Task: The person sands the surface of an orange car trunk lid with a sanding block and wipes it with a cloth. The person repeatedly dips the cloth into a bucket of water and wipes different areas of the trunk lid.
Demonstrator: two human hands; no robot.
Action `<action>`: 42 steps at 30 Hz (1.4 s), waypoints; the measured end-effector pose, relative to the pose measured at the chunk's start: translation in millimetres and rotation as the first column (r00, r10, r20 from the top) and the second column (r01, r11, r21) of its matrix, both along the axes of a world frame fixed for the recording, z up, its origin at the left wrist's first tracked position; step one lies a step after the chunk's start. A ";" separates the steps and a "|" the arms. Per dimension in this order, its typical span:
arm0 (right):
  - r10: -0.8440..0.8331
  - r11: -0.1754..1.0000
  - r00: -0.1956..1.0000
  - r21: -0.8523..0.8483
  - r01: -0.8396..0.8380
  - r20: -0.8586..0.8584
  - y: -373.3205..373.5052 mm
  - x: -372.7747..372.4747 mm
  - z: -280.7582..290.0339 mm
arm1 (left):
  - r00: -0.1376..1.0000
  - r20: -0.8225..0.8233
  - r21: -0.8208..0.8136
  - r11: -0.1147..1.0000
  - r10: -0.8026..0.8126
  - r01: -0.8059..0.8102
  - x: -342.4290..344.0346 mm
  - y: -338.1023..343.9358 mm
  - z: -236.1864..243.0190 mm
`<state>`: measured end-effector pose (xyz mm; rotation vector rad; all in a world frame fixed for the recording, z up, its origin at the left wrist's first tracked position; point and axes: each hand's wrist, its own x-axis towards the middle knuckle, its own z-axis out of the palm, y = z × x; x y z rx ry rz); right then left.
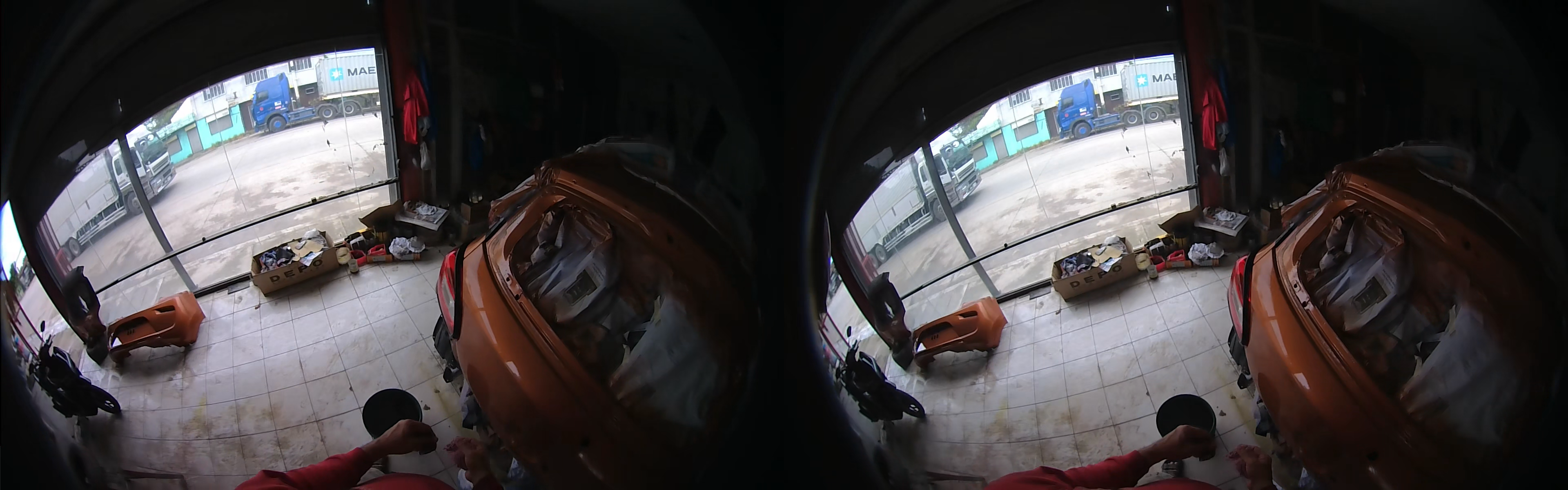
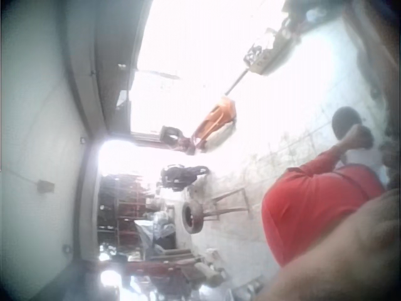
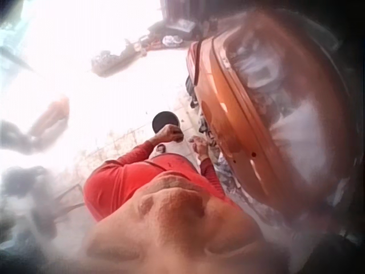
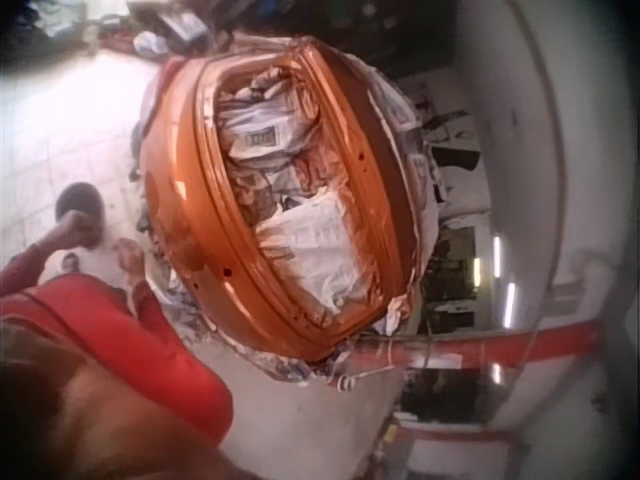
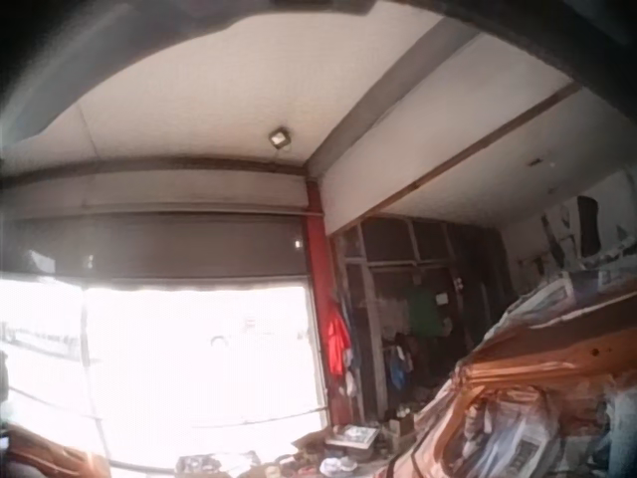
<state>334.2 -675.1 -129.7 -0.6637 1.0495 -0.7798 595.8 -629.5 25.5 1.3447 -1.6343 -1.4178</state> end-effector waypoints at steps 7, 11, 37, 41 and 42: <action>0.184 0.909 0.972 -0.351 -0.226 -0.149 -28.8 59.1 83.1 | 0.865 -0.468 0.476 0.877 0.183 0.072 33.8 -29.4 -34.9; 0.218 0.767 0.847 -0.451 -0.456 -0.486 -47.9 102.3 189.1 | 0.599 -0.721 0.496 0.863 0.348 0.096 65.4 -66.7 -108.0; -0.664 0.537 -0.419 -0.006 -0.843 -0.620 -239.2 47.2 166.8 | 0.828 0.560 0.713 0.514 -0.009 -0.477 175.9 -118.0 -723.2; -0.634 0.548 -0.392 -0.030 -0.836 -0.667 -244.4 45.9 152.2 | 0.850 0.518 0.765 0.493 -0.091 -0.413 179.5 -67.2 -817.1; -0.627 0.549 -0.393 -0.024 -0.835 -0.673 -245.8 46.2 150.8 | 0.861 0.493 0.782 0.499 -0.127 -0.374 175.3 -60.0 -825.1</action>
